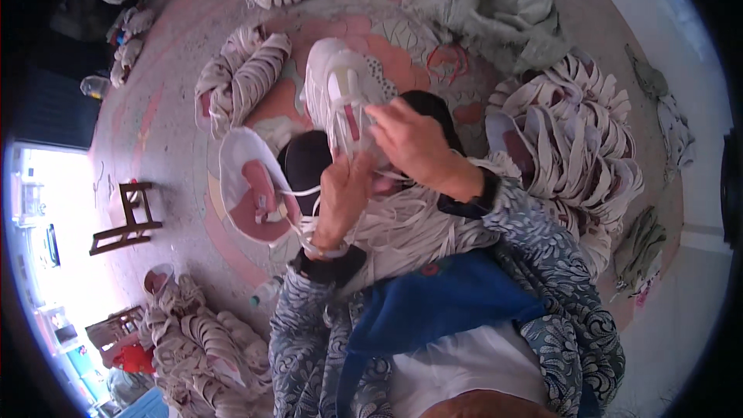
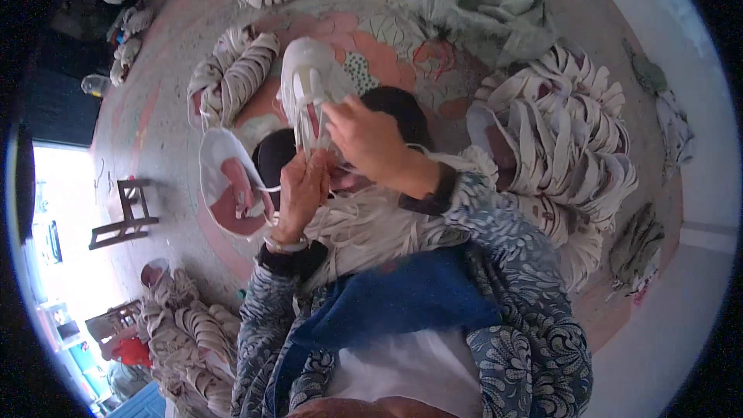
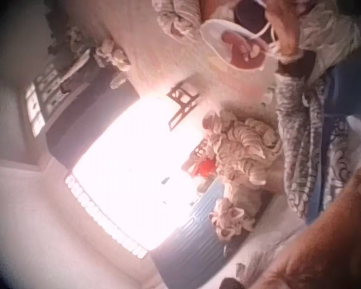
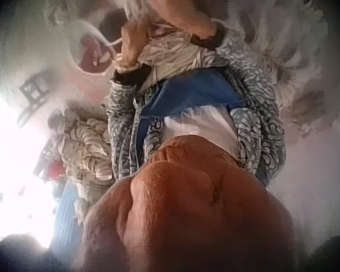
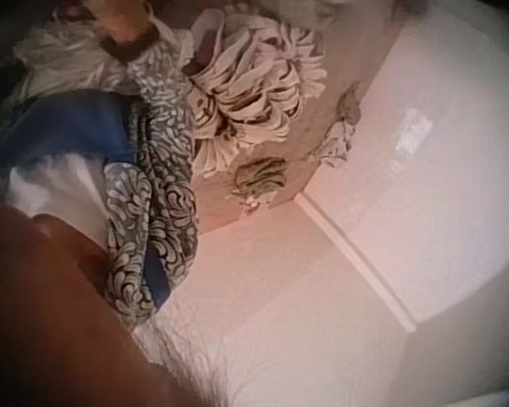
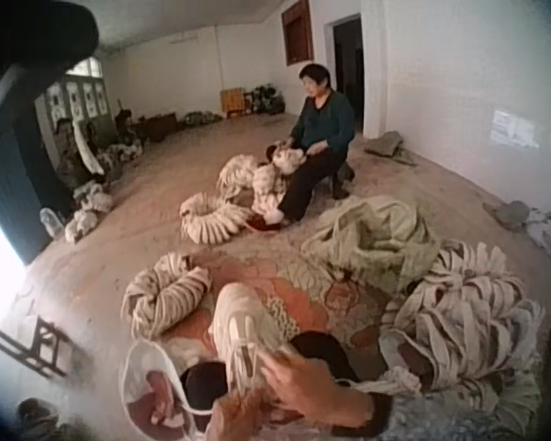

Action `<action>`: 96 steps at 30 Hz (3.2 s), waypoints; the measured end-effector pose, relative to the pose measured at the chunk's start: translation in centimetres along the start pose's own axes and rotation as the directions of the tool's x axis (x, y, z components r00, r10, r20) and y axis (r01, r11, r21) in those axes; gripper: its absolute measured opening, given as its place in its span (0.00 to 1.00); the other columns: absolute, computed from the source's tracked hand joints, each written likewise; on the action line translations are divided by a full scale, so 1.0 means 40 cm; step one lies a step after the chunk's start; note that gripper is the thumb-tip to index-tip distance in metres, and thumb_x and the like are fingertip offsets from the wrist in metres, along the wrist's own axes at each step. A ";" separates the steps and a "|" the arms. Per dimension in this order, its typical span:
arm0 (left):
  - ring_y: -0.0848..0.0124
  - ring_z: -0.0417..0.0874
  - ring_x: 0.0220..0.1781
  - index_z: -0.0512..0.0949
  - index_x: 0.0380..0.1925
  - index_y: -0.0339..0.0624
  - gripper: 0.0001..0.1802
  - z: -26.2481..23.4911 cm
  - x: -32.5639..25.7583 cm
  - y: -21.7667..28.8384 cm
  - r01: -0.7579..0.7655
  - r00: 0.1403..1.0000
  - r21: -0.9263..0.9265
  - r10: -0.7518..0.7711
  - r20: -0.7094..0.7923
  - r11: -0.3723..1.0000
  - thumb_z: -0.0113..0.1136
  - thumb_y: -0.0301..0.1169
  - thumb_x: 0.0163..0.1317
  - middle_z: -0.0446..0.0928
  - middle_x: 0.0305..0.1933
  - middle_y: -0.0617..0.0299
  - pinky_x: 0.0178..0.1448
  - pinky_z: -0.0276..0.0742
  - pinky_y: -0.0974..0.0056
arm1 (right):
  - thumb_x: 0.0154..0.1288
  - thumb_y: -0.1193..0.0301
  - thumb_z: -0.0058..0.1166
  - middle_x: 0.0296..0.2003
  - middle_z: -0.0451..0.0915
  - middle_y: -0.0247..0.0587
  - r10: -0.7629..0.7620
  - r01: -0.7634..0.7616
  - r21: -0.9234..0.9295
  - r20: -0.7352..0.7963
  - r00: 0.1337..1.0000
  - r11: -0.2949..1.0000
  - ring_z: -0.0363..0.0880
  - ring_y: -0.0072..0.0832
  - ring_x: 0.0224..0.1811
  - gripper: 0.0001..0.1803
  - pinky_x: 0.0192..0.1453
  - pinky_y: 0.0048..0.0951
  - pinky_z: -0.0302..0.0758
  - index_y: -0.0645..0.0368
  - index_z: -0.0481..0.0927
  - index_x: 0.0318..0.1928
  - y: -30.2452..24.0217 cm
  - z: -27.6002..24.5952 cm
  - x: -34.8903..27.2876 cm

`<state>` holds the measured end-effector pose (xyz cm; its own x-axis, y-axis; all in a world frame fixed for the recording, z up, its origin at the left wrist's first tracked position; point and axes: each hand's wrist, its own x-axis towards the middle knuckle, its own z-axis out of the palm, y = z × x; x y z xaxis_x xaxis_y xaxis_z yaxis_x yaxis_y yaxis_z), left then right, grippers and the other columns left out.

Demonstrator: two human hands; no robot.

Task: The person sits on the floor and laces a white sneaker by hand, threading white shoelaces through the eyelets. The person pulls the laces tight and adjusts them repeatedly while surrounded by piles of similar shoes and loose laces.

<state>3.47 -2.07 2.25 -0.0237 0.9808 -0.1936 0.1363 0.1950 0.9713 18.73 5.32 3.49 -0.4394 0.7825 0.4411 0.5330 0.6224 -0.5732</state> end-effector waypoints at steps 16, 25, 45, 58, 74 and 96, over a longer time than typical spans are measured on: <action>0.65 0.84 0.31 0.77 0.35 0.31 0.13 -0.030 -0.027 -0.003 -0.082 0.997 0.180 0.080 0.021 0.980 0.51 0.33 0.67 0.81 0.28 0.51 0.36 0.76 0.62 | 0.59 0.72 0.54 0.30 0.71 0.40 -0.167 0.166 -0.243 0.015 0.986 0.956 0.79 0.41 0.27 0.07 0.28 0.36 0.78 0.58 0.70 0.33 0.070 0.088 0.080; 0.78 0.64 0.25 0.76 0.28 0.33 0.15 -0.037 -0.077 0.054 -0.170 0.981 0.217 0.144 0.131 0.961 0.52 0.34 0.69 0.68 0.20 0.65 0.30 0.64 0.69 | 0.58 0.74 0.51 0.31 0.72 0.45 -0.193 0.221 -0.232 0.136 0.972 0.947 0.78 0.43 0.29 0.06 0.31 0.39 0.78 0.63 0.71 0.33 0.094 0.104 0.111; 0.76 0.58 0.24 0.73 0.25 0.31 0.21 -0.032 -0.112 0.013 -0.060 0.980 0.084 0.043 0.192 0.995 0.52 0.39 0.70 0.61 0.18 0.62 0.27 0.61 0.64 | 0.58 0.72 0.54 0.41 0.69 0.45 -0.041 0.073 -0.233 0.136 0.990 0.970 0.80 0.42 0.32 0.25 0.29 0.38 0.79 0.61 0.68 0.57 0.016 0.050 -0.010; 0.74 0.57 0.22 0.70 0.21 0.32 0.26 -0.026 -0.136 0.018 -0.005 0.953 0.047 -0.010 0.303 0.999 0.49 0.44 0.71 0.59 0.15 0.63 0.25 0.59 0.61 | 0.58 0.73 0.52 0.40 0.69 0.49 0.012 0.046 -0.262 0.215 0.976 0.964 0.80 0.47 0.29 0.25 0.29 0.42 0.79 0.63 0.65 0.56 0.008 0.071 0.022; 0.79 0.60 0.14 0.68 0.15 0.42 0.25 0.051 -0.142 0.137 0.107 0.915 -0.388 0.062 0.398 0.915 0.43 0.39 0.73 0.63 0.14 0.68 0.19 0.53 0.72 | 0.71 0.58 0.47 0.32 0.82 0.36 0.169 -0.750 0.604 0.737 0.654 0.271 0.77 0.23 0.28 0.20 0.34 0.25 0.72 0.62 0.75 0.50 -0.052 -0.041 -0.024; 0.58 0.71 0.61 0.74 0.17 0.43 0.20 -0.466 -0.146 -0.115 -0.484 0.869 -0.837 0.032 -0.493 0.255 0.52 0.38 0.69 0.75 0.47 0.54 0.70 0.58 0.41 | 0.67 0.63 0.54 0.22 0.67 0.23 0.572 -0.776 0.550 0.544 0.614 0.309 0.57 0.08 0.14 0.12 0.15 0.15 0.52 0.59 0.79 0.35 0.304 -0.155 -0.067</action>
<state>-15.48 -8.64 1.49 -0.5049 0.8604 -0.0687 -0.7824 -0.4226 0.4574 30.86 10.90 -0.36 -0.3578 0.8274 -0.4329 0.1082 -0.4238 -0.8993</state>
